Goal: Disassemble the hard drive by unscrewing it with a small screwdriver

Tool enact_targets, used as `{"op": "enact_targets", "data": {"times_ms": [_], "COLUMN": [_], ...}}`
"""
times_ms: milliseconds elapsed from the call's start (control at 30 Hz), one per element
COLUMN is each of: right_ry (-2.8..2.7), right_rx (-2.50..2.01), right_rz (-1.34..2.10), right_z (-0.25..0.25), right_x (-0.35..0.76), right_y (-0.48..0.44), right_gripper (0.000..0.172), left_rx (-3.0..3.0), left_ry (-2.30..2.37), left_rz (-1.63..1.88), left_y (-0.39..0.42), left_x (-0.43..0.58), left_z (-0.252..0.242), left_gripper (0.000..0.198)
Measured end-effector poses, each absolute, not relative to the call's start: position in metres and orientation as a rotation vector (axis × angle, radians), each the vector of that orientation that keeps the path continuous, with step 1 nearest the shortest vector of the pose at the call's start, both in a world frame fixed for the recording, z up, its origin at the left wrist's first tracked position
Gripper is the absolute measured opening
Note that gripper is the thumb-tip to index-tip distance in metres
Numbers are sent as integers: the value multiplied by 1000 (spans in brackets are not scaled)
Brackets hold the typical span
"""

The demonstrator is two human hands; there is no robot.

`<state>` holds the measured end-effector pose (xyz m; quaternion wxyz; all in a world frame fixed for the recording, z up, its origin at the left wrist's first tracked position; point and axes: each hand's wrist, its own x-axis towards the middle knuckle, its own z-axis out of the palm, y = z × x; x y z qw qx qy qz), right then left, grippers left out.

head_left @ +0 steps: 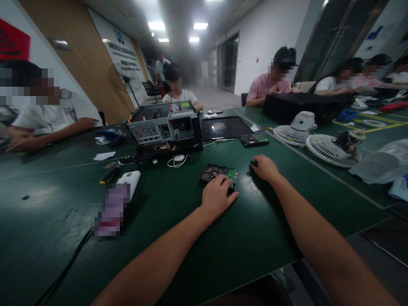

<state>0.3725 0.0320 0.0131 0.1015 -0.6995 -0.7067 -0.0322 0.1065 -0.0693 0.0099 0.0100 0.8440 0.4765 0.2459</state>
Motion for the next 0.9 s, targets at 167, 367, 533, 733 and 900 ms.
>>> {"op": "enact_targets", "data": {"times_ms": [167,367,533,733,900], "right_ry": [-2088,-2080,-2101,-2130,-2121], "right_rx": [-2091,-2078,-2031,-1789,-1535], "right_rz": [-70,-41,-16,18,117], "right_z": [15,15,17,22,26], "right_x": [369,369,366,354,335], "right_y": [30,31,29,23,16], "right_gripper": [27,23,20,17,16], "left_rx": [2585,2516,2473,2483,2471], "left_ry": [1529,1567,1595,1545,1508], "left_rz": [801,806,825,838,846], "left_y": [-63,-57,-56,-54,-49], "left_x": [102,99,99,98,94], "left_z": [8,4,5,2,0], "left_gripper": [38,31,29,31,32]}}
